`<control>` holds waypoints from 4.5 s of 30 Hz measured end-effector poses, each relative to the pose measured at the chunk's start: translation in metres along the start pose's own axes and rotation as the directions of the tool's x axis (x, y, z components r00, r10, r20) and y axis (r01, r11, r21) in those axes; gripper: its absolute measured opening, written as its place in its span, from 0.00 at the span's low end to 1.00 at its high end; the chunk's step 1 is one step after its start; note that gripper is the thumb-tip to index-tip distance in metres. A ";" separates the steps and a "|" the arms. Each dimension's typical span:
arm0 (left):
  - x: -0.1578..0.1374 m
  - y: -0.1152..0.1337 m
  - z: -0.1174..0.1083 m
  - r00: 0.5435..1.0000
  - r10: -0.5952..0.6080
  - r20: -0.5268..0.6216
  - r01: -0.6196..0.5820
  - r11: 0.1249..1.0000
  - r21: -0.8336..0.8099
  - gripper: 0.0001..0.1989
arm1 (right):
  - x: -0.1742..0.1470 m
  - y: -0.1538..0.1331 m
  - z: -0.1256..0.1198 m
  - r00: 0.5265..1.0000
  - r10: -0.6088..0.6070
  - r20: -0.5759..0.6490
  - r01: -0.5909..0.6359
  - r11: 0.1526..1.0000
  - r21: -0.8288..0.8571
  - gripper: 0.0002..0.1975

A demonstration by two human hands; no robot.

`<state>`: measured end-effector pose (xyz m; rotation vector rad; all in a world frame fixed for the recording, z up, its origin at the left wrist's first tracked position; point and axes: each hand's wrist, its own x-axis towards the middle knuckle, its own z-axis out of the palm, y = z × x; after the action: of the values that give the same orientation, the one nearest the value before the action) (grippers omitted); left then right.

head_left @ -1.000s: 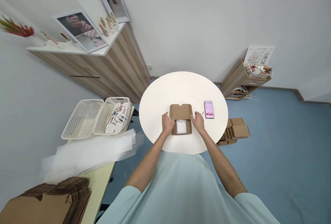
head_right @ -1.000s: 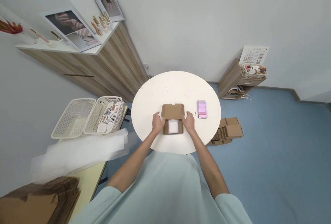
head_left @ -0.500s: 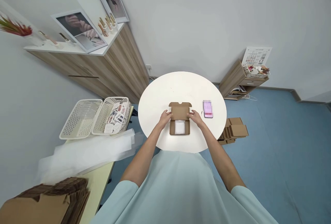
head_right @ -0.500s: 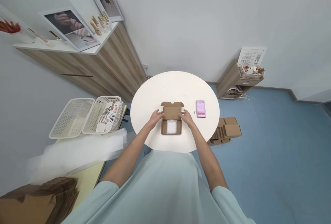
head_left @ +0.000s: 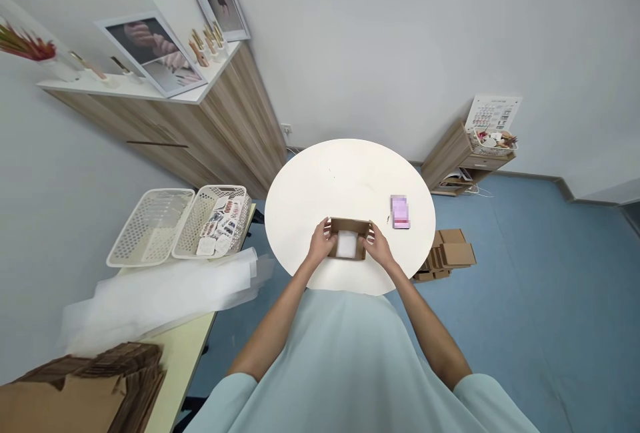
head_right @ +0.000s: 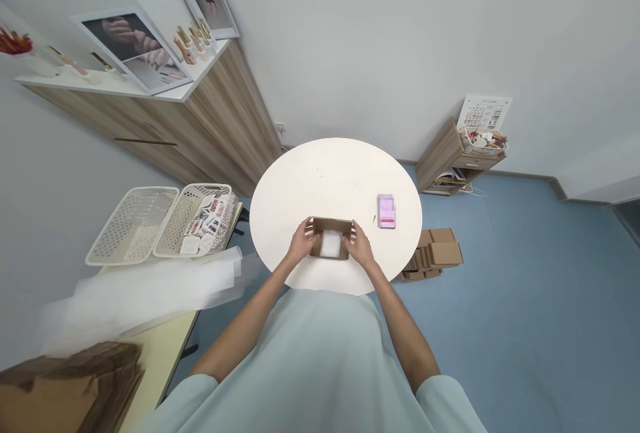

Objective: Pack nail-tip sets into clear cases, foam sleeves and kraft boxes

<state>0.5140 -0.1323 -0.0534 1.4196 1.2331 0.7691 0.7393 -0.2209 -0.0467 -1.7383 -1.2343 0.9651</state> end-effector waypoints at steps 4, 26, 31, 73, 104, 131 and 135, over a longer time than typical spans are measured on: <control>-0.018 -0.015 0.002 1.000 0.016 -0.008 -0.015 0.998 0.061 0.36 | -0.021 0.012 0.012 0.999 -0.015 -0.034 0.011 0.993 -0.113 0.39; -0.090 -0.013 -0.027 0.981 0.069 0.179 -0.149 0.861 0.486 0.23 | -0.091 -0.007 0.002 0.975 0.186 0.118 -0.118 0.893 -0.434 0.21; -0.097 -0.015 -0.022 0.975 -0.118 0.186 -0.009 0.822 0.569 0.20 | -0.088 0.001 0.008 0.943 0.292 0.160 -0.179 0.850 -0.496 0.14; -0.102 -0.006 -0.016 0.985 -0.174 -0.013 0.174 0.975 0.138 0.22 | -0.080 0.004 0.007 0.993 0.118 0.017 -0.119 0.993 0.019 0.18; -0.124 -0.006 -0.035 0.964 -0.257 0.063 0.254 0.965 0.062 0.29 | -0.100 0.005 -0.014 0.921 0.378 0.090 -0.389 0.896 0.214 0.24; -0.121 -0.013 -0.024 0.952 -0.297 0.069 0.295 0.955 0.039 0.24 | -0.097 -0.006 -0.011 0.945 0.299 0.136 -0.276 0.947 -0.162 0.24; -0.121 -0.006 -0.007 0.984 -0.180 -0.004 0.180 0.982 0.058 0.18 | -0.101 -0.001 -0.014 0.968 0.242 0.069 -0.239 0.969 -0.059 0.25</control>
<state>0.4738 -0.2461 -0.0383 1.3332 1.3723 0.6124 0.7274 -0.3199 -0.0262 -1.9395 -1.1197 1.1584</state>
